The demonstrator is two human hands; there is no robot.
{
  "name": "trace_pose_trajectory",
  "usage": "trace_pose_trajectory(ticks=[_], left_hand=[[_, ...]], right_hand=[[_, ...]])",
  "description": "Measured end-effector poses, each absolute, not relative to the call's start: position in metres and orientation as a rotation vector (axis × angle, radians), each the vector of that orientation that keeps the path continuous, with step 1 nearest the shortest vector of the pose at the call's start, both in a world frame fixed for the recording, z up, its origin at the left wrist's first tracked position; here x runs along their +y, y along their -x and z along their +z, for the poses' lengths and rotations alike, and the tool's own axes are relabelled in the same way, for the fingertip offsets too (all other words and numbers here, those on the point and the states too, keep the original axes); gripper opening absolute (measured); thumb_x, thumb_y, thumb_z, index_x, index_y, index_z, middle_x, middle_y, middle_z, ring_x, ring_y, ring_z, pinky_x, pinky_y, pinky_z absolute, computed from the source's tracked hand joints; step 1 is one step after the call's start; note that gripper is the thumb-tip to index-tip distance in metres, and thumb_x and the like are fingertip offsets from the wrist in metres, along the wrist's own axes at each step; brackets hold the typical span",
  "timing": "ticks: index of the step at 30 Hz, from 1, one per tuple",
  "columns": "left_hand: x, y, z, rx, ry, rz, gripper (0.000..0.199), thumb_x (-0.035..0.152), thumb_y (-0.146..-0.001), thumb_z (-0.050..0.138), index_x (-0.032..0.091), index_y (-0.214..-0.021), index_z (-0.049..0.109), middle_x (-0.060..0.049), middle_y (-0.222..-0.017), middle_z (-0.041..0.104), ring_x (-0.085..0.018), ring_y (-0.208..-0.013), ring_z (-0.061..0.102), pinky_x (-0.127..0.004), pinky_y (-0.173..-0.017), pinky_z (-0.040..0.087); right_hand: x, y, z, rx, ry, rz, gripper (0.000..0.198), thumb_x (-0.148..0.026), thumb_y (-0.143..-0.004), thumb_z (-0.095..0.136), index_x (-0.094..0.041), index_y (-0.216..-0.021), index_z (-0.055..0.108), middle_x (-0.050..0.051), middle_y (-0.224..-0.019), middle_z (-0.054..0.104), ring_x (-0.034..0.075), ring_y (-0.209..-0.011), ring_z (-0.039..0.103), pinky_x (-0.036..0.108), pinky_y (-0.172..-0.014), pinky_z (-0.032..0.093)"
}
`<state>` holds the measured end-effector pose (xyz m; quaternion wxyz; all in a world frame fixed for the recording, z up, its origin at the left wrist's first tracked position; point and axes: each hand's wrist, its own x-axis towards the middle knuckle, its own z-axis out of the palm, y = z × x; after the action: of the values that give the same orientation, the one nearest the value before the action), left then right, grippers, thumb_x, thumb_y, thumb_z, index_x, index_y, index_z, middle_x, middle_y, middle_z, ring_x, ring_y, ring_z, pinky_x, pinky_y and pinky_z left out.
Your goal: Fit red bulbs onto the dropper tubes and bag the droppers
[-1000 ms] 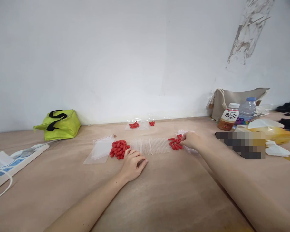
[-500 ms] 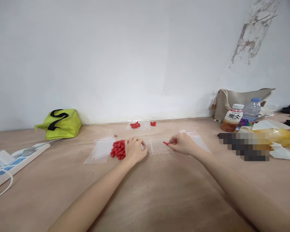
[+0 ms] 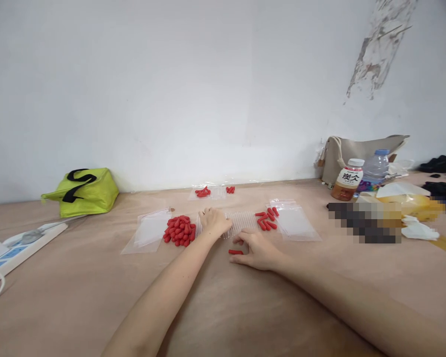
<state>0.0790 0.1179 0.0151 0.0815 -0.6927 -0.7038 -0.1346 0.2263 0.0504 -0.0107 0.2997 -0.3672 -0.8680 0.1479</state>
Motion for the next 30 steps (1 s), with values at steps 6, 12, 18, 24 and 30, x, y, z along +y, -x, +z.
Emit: trace_pose_trajectory(ticks=[6,12,18,24,30], left_hand=[[0.118,-0.084,0.023,-2.083,2.113,-0.372,0.028,0.032,-0.072,0.051,0.009,-0.077,0.067,-0.02,-0.088,0.063,-0.035,-0.09,0.053,-0.043,-0.074,0.034],[0.073,-0.062,0.036,-1.75,2.356,-0.515,0.023,0.029,-0.087,0.037,0.015,-0.091,0.055,-0.011,-0.099,0.059,-0.024,-0.096,0.05,-0.034,-0.079,0.037],[0.035,-0.023,-0.001,-1.116,2.6,-0.891,0.014,0.023,-0.089,0.038,0.018,-0.088,0.05,0.0,-0.076,0.064,-0.014,-0.067,0.057,-0.037,-0.089,0.03],[0.039,-0.021,-0.011,-1.048,2.567,-0.981,0.015,0.021,-0.088,0.043,0.021,-0.095,0.057,-0.001,-0.086,0.068,-0.015,-0.074,0.06,-0.038,-0.088,0.028],[0.037,-0.021,-0.009,-1.08,2.561,-0.946,0.016,0.022,-0.088,0.044,0.021,-0.093,0.06,-0.001,-0.084,0.068,-0.015,-0.072,0.059,-0.037,-0.085,0.028]], right_hand=[[0.049,-0.214,-0.022,-2.219,0.944,0.36,0.005,-0.018,-0.076,0.053,-0.017,-0.073,0.057,0.003,-0.075,0.056,0.013,-0.069,0.053,0.025,-0.063,0.042],[0.047,-0.222,-0.022,-2.012,0.889,0.355,0.006,-0.017,-0.081,0.047,-0.017,-0.083,0.052,0.004,-0.079,0.057,0.014,-0.072,0.053,0.026,-0.064,0.042],[0.049,-0.223,-0.021,-2.001,0.851,0.361,0.015,-0.02,-0.082,0.046,-0.019,-0.093,0.057,0.005,-0.084,0.058,0.015,-0.077,0.054,0.028,-0.069,0.044],[0.046,-0.223,-0.019,-2.047,0.76,0.403,0.017,-0.017,-0.082,0.045,-0.02,-0.092,0.059,0.005,-0.086,0.057,0.015,-0.081,0.054,0.028,-0.072,0.044],[0.044,-0.223,-0.016,-2.059,0.746,0.441,0.015,-0.015,-0.08,0.046,-0.018,-0.09,0.058,0.005,-0.084,0.058,0.015,-0.079,0.053,0.027,-0.069,0.044]])
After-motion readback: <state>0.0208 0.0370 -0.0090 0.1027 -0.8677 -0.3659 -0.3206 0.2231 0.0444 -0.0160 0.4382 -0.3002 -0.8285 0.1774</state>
